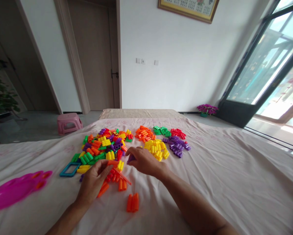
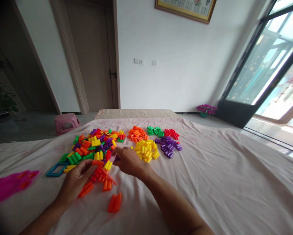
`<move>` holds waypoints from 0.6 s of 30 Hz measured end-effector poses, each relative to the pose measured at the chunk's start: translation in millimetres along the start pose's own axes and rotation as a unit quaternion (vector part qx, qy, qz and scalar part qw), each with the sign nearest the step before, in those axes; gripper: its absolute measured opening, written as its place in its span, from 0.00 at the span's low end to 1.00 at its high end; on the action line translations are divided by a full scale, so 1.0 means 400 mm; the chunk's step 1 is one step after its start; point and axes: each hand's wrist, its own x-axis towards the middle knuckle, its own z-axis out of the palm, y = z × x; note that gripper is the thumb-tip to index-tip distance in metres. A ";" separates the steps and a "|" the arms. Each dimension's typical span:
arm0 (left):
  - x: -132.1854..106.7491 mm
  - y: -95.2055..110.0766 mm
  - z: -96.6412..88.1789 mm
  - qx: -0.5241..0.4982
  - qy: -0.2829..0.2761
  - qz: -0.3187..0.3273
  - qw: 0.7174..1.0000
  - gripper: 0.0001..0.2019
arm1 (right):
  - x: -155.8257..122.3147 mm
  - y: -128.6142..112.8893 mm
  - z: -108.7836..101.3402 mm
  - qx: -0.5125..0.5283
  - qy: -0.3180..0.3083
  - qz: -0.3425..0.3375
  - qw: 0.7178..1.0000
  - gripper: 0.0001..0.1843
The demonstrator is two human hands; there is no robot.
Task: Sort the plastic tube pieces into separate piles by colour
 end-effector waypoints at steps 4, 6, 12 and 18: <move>0.017 -0.015 -0.034 0.009 0.032 -0.003 0.999 0.24 | -0.006 0.073 -0.101 -0.122 0.000 0.086 0.989 0.14; 0.026 -0.032 -0.045 0.015 0.041 -0.007 0.999 0.25 | -0.020 0.128 -0.158 -0.182 0.014 0.142 0.973 0.12; 0.040 -0.059 -0.048 0.021 0.053 -0.008 0.998 0.28 | -0.095 0.297 -0.267 -0.279 0.033 0.334 0.900 0.10; 0.033 -0.030 -0.037 0.029 0.068 0.009 0.997 0.29 | -0.077 0.286 -0.258 -0.267 0.078 0.309 0.910 0.10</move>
